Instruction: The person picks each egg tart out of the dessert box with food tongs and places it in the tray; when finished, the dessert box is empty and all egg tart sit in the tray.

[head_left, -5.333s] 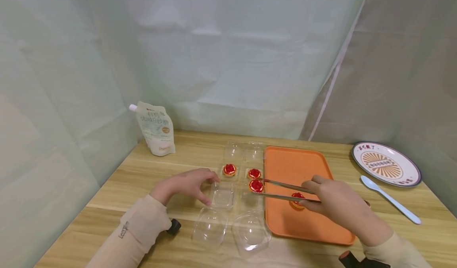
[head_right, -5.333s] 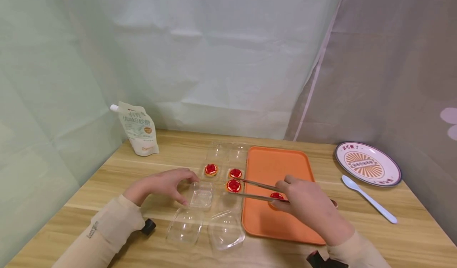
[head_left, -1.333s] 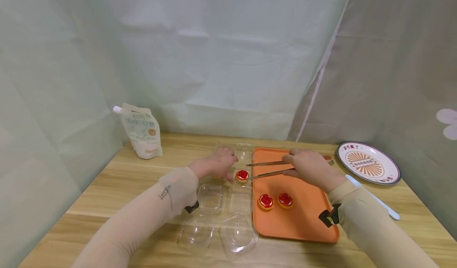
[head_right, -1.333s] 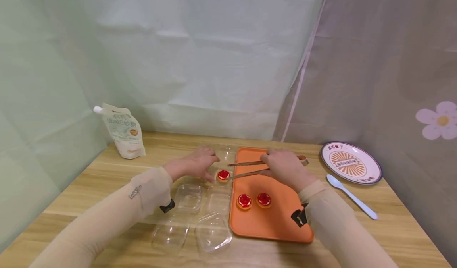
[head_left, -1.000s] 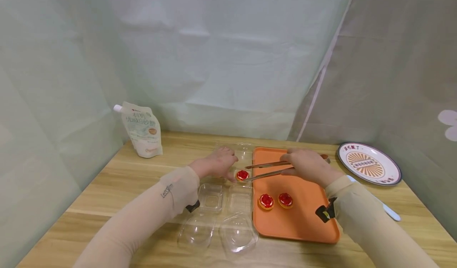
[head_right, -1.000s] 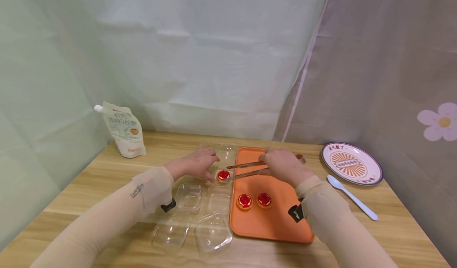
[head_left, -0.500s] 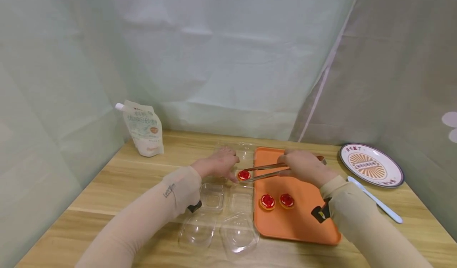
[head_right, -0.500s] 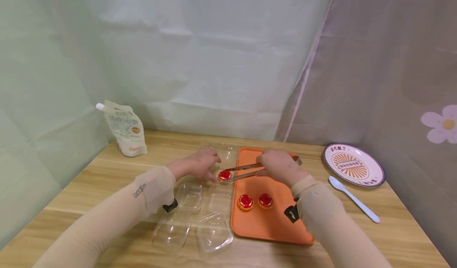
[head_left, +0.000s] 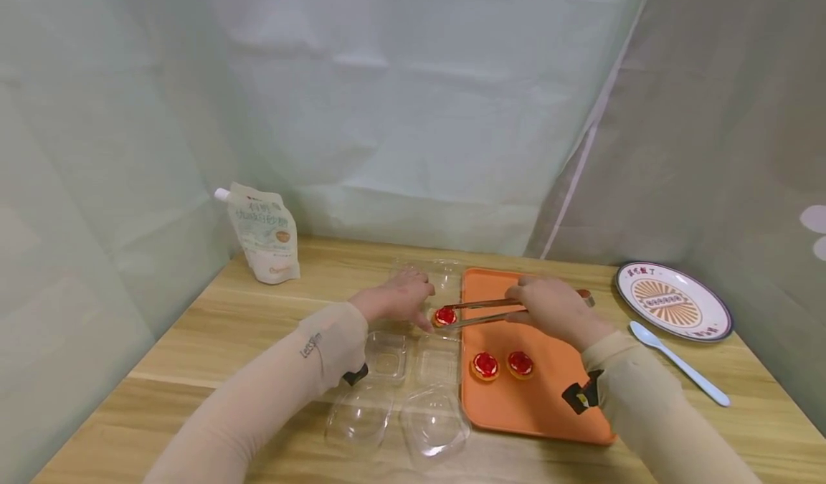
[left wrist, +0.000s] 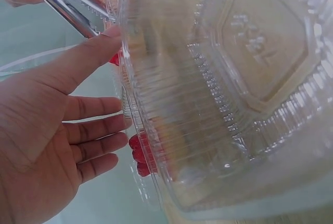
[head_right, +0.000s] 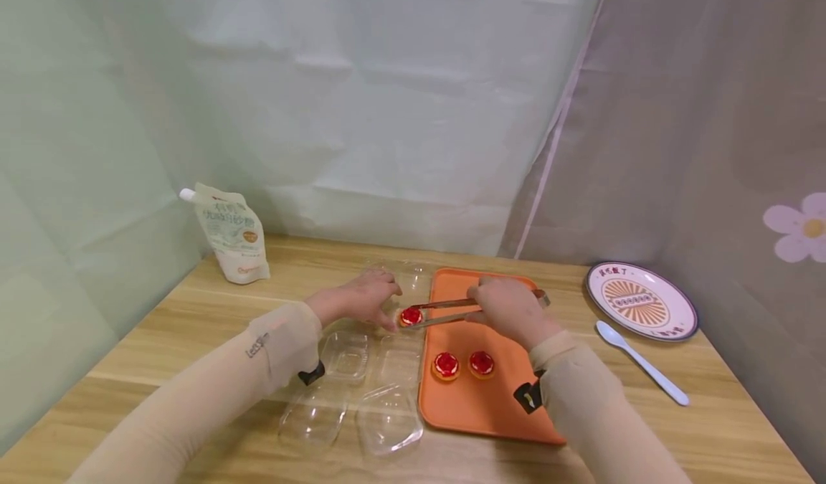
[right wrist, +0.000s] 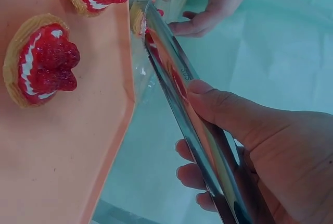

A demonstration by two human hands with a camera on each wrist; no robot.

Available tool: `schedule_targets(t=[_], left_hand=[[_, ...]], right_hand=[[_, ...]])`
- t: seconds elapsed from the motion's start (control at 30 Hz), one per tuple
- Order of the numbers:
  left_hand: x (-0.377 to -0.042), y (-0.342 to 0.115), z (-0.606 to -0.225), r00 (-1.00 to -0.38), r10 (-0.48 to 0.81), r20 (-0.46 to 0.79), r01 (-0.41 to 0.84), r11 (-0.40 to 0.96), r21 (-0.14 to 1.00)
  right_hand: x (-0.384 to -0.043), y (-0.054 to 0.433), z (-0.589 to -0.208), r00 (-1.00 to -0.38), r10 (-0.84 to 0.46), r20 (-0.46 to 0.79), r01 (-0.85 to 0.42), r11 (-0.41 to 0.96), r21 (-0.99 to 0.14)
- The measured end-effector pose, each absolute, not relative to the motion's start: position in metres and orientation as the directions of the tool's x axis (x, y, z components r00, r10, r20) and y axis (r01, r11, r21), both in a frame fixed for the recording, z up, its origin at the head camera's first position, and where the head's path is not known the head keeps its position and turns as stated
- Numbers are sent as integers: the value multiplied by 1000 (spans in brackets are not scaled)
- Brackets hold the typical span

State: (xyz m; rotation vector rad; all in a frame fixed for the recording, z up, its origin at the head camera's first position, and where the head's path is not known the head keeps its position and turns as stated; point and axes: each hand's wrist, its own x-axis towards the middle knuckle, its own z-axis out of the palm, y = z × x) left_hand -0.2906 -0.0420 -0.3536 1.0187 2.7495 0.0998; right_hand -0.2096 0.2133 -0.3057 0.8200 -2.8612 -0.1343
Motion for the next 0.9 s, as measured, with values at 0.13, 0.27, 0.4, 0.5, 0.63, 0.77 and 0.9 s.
schedule_targets(t=[0.13,0.27,0.4,0.5,0.63,0.77,0.9], left_hand=[[-290,-43,-354,-745,645,-168,632,764,131],[-291,-44,-356,-745,646,-163,633,763,131],[-291,-43,-356,-741,653,-159,640,757,130],[-290,-43,-356,-740,655,-156,643,756,123],[-290,-43,-356,-741,655,-148,646,755,111],[-289,-43,-357,-738,661,-132,653,750,108],[-289,-44,-357,-741,660,-123,651,751,107]], right_hand=[[-205,216,-308,-846,-513,144,-502,858,109],[-199,220,-309,-856,-493,158,-485,870,88],[-190,224,-308,-866,-465,187,-459,885,75],[-182,228,-308,-863,-451,229,-446,892,76],[-174,234,-310,-854,-436,283,-433,898,77],[-167,243,-312,-858,-413,306,-411,909,75],[-161,251,-315,-852,-403,334,-405,912,67]])
